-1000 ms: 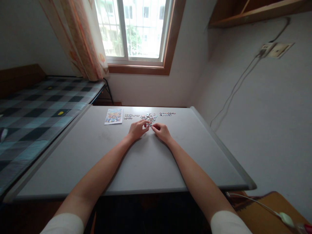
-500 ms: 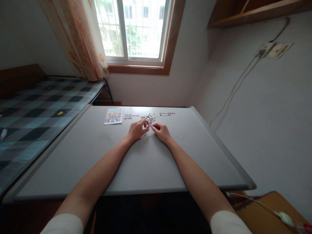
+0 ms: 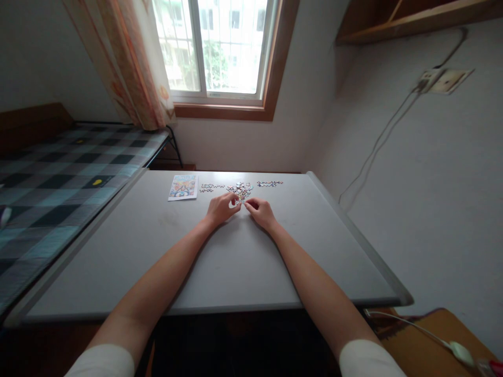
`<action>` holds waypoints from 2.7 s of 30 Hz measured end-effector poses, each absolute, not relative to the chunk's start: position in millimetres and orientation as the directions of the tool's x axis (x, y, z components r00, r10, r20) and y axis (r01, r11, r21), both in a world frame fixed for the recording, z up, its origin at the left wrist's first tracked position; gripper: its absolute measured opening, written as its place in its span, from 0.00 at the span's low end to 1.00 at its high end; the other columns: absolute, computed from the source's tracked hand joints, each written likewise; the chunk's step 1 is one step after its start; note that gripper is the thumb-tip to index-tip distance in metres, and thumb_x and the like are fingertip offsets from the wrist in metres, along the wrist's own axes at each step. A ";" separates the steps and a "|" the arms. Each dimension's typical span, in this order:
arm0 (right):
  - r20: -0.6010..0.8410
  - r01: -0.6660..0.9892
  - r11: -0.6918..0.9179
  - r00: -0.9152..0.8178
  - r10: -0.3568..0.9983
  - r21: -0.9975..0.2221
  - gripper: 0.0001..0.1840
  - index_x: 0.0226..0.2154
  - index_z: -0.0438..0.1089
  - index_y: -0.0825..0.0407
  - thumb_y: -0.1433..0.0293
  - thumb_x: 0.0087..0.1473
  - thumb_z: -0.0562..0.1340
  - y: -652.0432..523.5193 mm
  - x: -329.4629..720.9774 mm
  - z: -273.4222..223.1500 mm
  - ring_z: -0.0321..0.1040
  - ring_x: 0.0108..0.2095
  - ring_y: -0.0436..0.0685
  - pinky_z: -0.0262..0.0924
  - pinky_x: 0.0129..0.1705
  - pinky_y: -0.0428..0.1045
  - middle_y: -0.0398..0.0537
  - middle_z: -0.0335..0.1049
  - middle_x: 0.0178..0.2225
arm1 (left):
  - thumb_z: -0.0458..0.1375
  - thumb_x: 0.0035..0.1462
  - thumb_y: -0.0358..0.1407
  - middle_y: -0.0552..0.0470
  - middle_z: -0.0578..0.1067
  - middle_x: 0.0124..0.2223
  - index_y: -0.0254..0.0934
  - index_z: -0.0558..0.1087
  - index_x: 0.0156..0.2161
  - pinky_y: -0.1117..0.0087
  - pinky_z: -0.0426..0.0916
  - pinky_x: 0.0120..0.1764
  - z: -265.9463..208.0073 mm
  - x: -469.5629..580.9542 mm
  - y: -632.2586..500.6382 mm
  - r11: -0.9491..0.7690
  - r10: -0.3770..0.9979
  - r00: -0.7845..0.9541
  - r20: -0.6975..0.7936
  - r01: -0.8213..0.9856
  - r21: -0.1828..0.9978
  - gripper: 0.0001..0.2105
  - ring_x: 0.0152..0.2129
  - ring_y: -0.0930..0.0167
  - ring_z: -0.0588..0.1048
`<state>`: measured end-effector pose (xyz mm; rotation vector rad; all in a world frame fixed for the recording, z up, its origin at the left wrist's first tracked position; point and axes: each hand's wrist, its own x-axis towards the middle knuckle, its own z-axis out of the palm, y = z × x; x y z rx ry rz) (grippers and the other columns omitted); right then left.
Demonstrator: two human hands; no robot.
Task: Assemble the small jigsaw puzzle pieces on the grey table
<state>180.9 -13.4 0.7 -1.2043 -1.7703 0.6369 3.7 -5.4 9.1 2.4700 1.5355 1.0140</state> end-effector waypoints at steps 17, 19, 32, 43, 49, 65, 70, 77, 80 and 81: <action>0.373 0.477 0.402 -0.158 0.914 -0.782 0.12 0.30 0.73 0.54 0.63 0.50 0.59 -11.7 181.1 -2.8 0.65 0.27 0.51 0.59 0.33 0.47 0.47 0.73 0.27 | 0.56 0.52 0.40 0.58 0.74 0.31 0.40 0.70 0.32 0.74 0.60 0.29 11.6 5.1 -8.2 -0.497 0.832 0.311 0.459 0.785 0.369 0.06 0.23 0.75 0.69; 0.372 0.475 0.401 -0.158 0.915 -0.784 0.12 0.29 0.73 0.54 0.64 0.50 0.59 -12.6 181.0 -1.7 0.65 0.27 0.52 0.59 0.33 0.47 0.47 0.73 0.27 | 0.56 0.52 0.40 0.57 0.74 0.31 0.40 0.70 0.32 0.74 0.60 0.29 11.7 5.1 -8.1 -0.497 0.833 0.313 0.455 0.785 0.369 0.06 0.23 0.75 0.69; 0.373 0.458 0.405 -0.163 0.913 -0.792 0.12 0.28 0.73 0.55 0.63 0.49 0.59 -12.0 180.9 -2.2 0.64 0.26 0.51 0.59 0.32 0.47 0.47 0.72 0.26 | 0.56 0.52 0.39 0.58 0.74 0.31 0.40 0.69 0.32 0.74 0.59 0.28 11.1 4.3 -6.8 -0.514 0.822 0.319 0.473 0.774 0.371 0.05 0.22 0.76 0.68; 0.365 0.448 0.403 -0.171 0.915 -0.798 0.12 0.28 0.72 0.54 0.62 0.50 0.58 -12.4 179.6 -1.5 0.63 0.25 0.51 0.57 0.31 0.46 0.45 0.71 0.25 | 0.55 0.53 0.37 0.58 0.75 0.31 0.40 0.70 0.34 0.75 0.59 0.28 10.1 4.0 -6.5 -0.531 0.807 0.329 0.491 0.768 0.358 0.04 0.22 0.76 0.69; 0.363 0.452 0.394 -0.158 0.918 -0.800 0.12 0.28 0.71 0.54 0.62 0.51 0.57 -13.3 179.2 0.0 0.64 0.26 0.51 0.58 0.32 0.47 0.46 0.71 0.25 | 0.56 0.53 0.40 0.58 0.75 0.31 0.41 0.71 0.35 0.75 0.59 0.27 9.8 4.4 -6.5 -0.517 0.813 0.311 0.493 0.775 0.363 0.07 0.22 0.76 0.70; 0.340 0.455 0.384 -0.179 0.923 -0.804 0.13 0.30 0.72 0.54 0.61 0.51 0.57 -15.0 179.6 2.8 0.65 0.26 0.52 0.59 0.33 0.46 0.46 0.72 0.24 | 0.56 0.53 0.40 0.58 0.75 0.31 0.41 0.71 0.34 0.74 0.60 0.28 11.1 5.1 -7.8 -0.494 0.822 0.296 0.486 0.795 0.352 0.06 0.23 0.76 0.70; 0.337 0.462 0.384 -0.184 0.923 -0.799 0.13 0.30 0.72 0.54 0.62 0.51 0.57 -15.7 179.0 3.3 0.65 0.26 0.51 0.58 0.33 0.46 0.45 0.71 0.25 | 0.56 0.52 0.40 0.58 0.75 0.31 0.41 0.71 0.34 0.74 0.60 0.29 11.0 5.0 -7.6 -0.492 0.821 0.292 0.490 0.798 0.349 0.06 0.23 0.76 0.70; 0.343 0.482 0.393 -0.193 0.919 -0.783 0.13 0.29 0.72 0.54 0.63 0.51 0.56 -17.1 178.8 6.0 0.63 0.26 0.51 0.57 0.32 0.46 0.45 0.70 0.24 | 0.56 0.52 0.40 0.57 0.75 0.32 0.40 0.72 0.33 0.74 0.60 0.28 11.8 5.2 -8.1 -0.486 0.824 0.290 0.486 0.803 0.344 0.07 0.23 0.75 0.70; 0.341 0.488 0.393 -0.195 0.920 -0.780 0.14 0.28 0.72 0.54 0.62 0.52 0.56 -16.9 178.9 5.6 0.63 0.26 0.51 0.56 0.32 0.46 0.45 0.70 0.24 | 0.56 0.53 0.40 0.56 0.75 0.32 0.40 0.72 0.33 0.74 0.59 0.28 11.6 5.5 -8.0 -0.485 0.824 0.289 0.488 0.805 0.342 0.07 0.23 0.75 0.70; 0.341 0.490 0.393 -0.195 0.920 -0.778 0.14 0.28 0.72 0.54 0.62 0.52 0.56 -16.8 179.0 5.4 0.63 0.26 0.51 0.56 0.32 0.46 0.45 0.70 0.24 | 0.56 0.52 0.40 0.57 0.75 0.32 0.40 0.72 0.33 0.74 0.59 0.28 11.4 5.5 -7.9 -0.486 0.823 0.289 0.489 0.804 0.342 0.07 0.23 0.75 0.70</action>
